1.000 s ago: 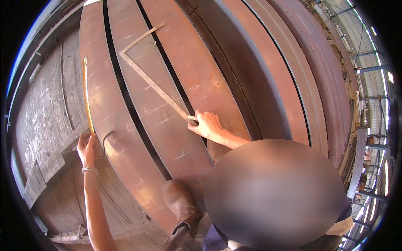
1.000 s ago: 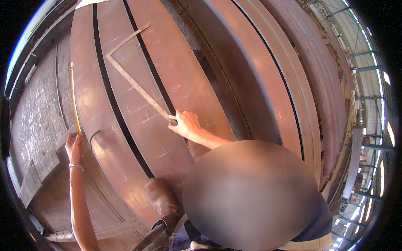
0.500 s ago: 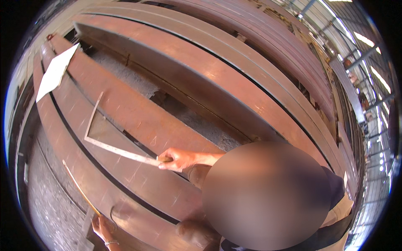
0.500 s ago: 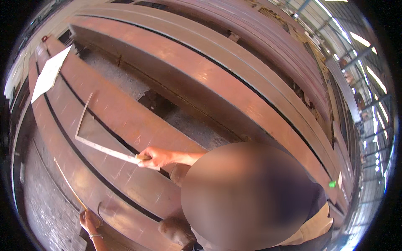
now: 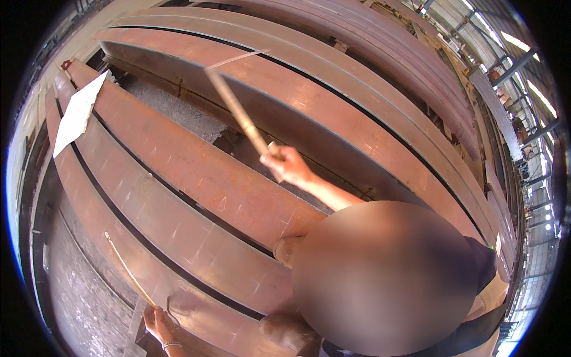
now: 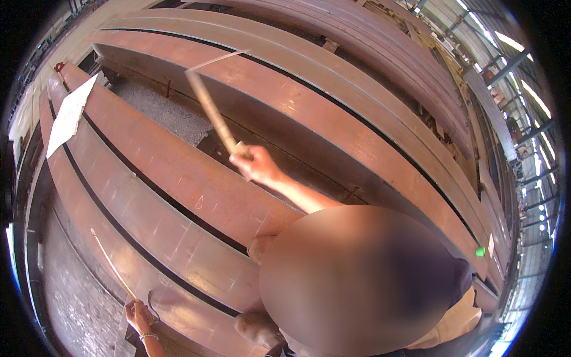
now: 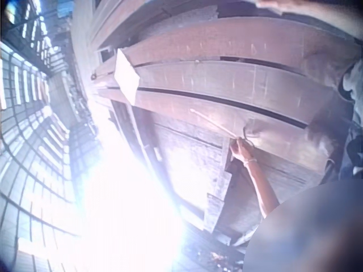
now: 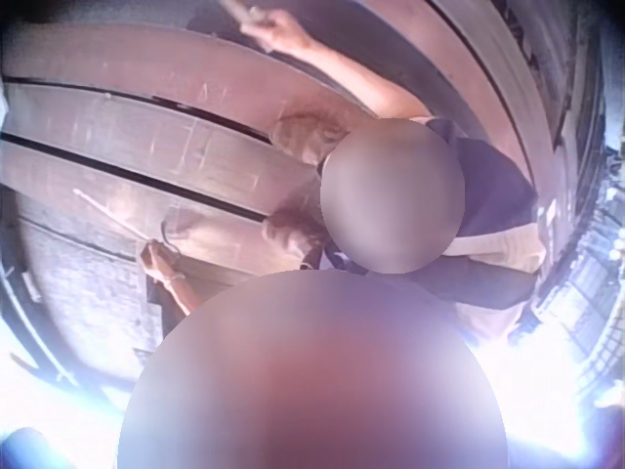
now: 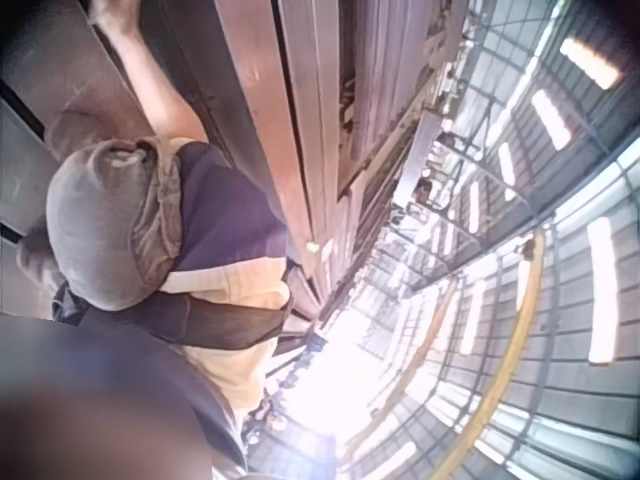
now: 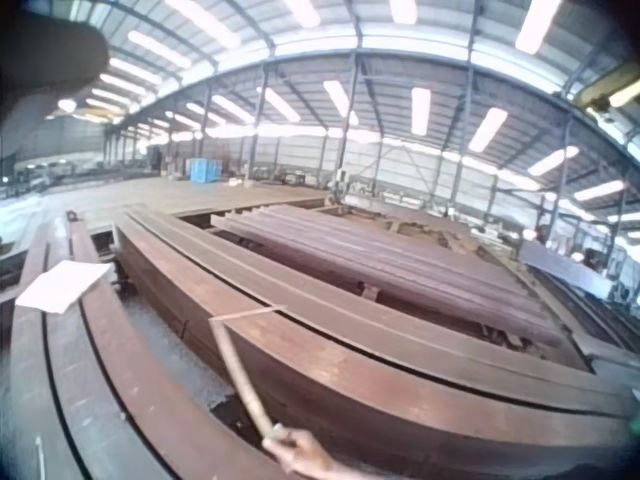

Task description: The person measures and marks large curved metal sheets using a tape measure, a set square, and a white marker. They repeatedly position the tools, take measurements, and mark lines on the metal surface.

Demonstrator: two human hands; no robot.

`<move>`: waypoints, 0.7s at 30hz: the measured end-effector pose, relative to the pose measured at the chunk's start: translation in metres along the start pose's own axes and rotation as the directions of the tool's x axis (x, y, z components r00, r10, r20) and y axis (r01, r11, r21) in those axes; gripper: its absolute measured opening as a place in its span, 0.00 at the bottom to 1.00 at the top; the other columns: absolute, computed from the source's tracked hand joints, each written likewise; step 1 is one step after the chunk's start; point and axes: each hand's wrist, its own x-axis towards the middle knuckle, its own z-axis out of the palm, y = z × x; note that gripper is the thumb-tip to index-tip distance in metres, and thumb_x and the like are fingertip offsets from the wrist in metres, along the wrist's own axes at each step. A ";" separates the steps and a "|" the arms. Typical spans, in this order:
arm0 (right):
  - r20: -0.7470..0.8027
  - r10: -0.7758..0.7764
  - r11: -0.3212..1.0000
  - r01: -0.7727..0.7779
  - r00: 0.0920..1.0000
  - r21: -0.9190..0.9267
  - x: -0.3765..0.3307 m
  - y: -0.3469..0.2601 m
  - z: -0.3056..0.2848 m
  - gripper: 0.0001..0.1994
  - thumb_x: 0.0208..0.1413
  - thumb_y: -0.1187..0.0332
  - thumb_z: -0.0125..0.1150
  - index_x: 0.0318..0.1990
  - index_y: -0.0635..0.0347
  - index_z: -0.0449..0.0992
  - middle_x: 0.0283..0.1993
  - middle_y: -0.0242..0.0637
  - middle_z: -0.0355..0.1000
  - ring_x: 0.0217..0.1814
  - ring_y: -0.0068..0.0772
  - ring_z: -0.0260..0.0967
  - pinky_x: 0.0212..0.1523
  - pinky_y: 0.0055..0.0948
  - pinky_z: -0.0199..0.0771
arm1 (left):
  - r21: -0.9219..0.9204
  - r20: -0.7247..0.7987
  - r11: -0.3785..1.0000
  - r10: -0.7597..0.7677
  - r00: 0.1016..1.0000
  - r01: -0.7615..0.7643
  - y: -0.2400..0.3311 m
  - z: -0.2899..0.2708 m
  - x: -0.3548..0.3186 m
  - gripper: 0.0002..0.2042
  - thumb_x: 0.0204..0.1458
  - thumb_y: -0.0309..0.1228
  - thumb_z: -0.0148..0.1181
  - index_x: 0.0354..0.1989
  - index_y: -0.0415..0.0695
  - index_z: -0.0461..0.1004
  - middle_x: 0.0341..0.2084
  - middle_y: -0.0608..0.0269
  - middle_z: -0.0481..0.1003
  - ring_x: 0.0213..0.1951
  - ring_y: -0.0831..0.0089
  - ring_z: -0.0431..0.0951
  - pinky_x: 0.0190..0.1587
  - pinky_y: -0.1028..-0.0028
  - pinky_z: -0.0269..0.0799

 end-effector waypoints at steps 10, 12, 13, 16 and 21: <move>-0.496 0.254 0.966 -0.239 0.830 0.095 -0.011 0.049 -0.084 0.15 0.62 0.58 0.66 0.31 0.61 0.78 0.23 0.26 0.67 0.21 0.17 0.60 0.20 0.26 0.59 | 0.023 0.004 1.000 -0.017 1.000 0.017 0.003 0.013 -0.004 0.10 0.57 0.26 0.65 0.44 0.39 0.72 0.22 0.67 0.72 0.16 0.84 0.66 0.15 0.82 0.56; -0.411 0.347 0.937 -0.294 0.843 0.188 -0.026 0.055 -0.084 0.15 0.63 0.57 0.66 0.32 0.61 0.78 0.21 0.23 0.62 0.19 0.16 0.54 0.19 0.25 0.53 | 0.034 0.004 0.998 -0.056 0.998 0.056 0.004 0.016 -0.003 0.10 0.58 0.26 0.64 0.45 0.39 0.72 0.21 0.67 0.71 0.16 0.84 0.65 0.14 0.82 0.55; -0.382 0.381 0.924 -0.333 0.842 0.187 -0.034 0.059 -0.080 0.15 0.63 0.57 0.66 0.32 0.59 0.75 0.20 0.21 0.59 0.18 0.14 0.51 0.18 0.24 0.49 | 0.036 0.007 0.998 -0.053 0.999 0.053 0.003 0.018 -0.002 0.10 0.58 0.26 0.64 0.45 0.39 0.72 0.21 0.68 0.71 0.16 0.84 0.65 0.14 0.82 0.55; -0.324 0.483 0.875 -0.462 0.814 0.145 -0.058 0.070 -0.073 0.14 0.63 0.58 0.66 0.33 0.58 0.73 0.20 0.19 0.56 0.17 0.12 0.48 0.16 0.22 0.44 | 0.049 0.013 0.998 -0.048 0.999 0.047 -0.001 0.019 0.001 0.10 0.58 0.26 0.64 0.45 0.39 0.72 0.20 0.68 0.70 0.15 0.85 0.64 0.14 0.82 0.54; -0.277 0.571 0.809 -0.588 0.773 0.025 -0.092 0.087 -0.072 0.15 0.62 0.56 0.67 0.33 0.56 0.74 0.20 0.18 0.57 0.17 0.11 0.48 0.17 0.22 0.43 | 0.006 0.079 0.999 -0.052 0.995 0.052 0.003 0.029 -0.004 0.09 0.59 0.27 0.64 0.44 0.41 0.72 0.19 0.69 0.70 0.15 0.86 0.63 0.14 0.83 0.52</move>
